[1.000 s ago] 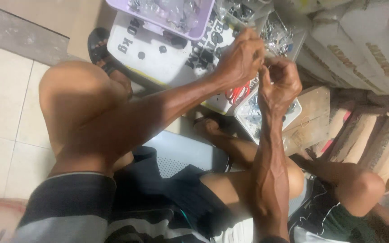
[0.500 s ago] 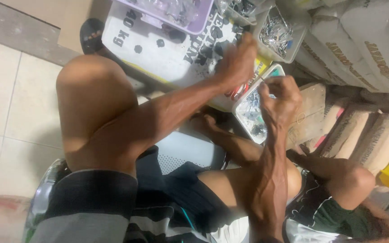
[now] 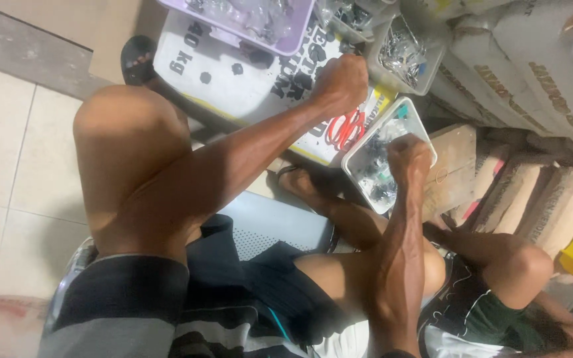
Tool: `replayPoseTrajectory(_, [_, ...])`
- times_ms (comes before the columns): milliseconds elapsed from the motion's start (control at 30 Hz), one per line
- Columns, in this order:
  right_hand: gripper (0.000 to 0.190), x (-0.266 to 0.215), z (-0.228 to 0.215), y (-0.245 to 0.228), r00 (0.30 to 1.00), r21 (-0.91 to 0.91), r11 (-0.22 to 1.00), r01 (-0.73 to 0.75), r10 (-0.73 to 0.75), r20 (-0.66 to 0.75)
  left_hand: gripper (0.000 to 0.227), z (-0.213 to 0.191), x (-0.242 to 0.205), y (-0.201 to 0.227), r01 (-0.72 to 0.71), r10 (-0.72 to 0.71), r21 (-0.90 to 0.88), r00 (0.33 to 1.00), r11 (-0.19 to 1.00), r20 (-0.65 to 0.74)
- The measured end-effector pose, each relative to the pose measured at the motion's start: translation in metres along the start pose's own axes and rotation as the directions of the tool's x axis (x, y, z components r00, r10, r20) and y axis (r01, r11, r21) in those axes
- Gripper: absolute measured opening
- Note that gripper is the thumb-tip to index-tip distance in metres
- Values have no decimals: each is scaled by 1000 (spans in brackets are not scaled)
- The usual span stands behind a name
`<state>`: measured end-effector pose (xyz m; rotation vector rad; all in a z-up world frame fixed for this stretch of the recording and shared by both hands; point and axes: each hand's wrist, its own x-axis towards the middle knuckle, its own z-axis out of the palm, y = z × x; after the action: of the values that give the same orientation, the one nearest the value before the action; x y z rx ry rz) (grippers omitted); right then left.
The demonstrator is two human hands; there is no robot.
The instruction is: Assembling small mechanical components by hand and placing them into a tray.
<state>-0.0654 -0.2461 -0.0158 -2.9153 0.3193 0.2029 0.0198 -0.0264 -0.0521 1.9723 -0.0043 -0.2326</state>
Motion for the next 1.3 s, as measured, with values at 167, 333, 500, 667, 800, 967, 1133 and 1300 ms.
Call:
replayPoseTrajectory(167, [27, 2, 36, 4, 915, -253, 954, -161, 240, 323, 36, -35, -7, 30, 33, -5, -355, 997, 934, 79])
replayPoseTrajectory(333, [16, -3, 38, 0, 957, -194, 978, -73, 123, 262, 19, -72, -17, 72, 38, 3, -452, 996, 891, 89])
replayPoseTrajectory(500, [27, 6, 35, 11, 946, -216, 968, -125, 183, 269, 15, -95, -39, 90, -59, 99, -427, 992, 902, 72])
replayPoseTrajectory(667, [20, -14, -37, -33, 976, 150, 970, -193, 175, 128, 8, -106, -48, 101, 63, -24, -463, 996, 884, 89])
replayPoseTrajectory(800, [25, -20, -81, -67, 988, 432, 890, 147, -110, -110, 10, -103, -46, 108, 255, -208, -521, 967, 815, 149])
replayPoseTrajectory(967, [5, -26, -106, -112, 772, 568, 523, 635, -405, -490, 9, -88, -42, 90, 53, -51, -589, 998, 806, 20])
replayPoseTrajectory(1133, [10, -26, -88, -136, 744, 639, 382, 667, -367, -558, 17, -92, -40, 80, 169, -146, -622, 985, 765, 87])
replayPoseTrajectory(1300, [1, -23, -84, -148, 716, 481, 554, 679, -357, -600, 5, -81, -35, 83, 172, -145, -694, 985, 699, 99])
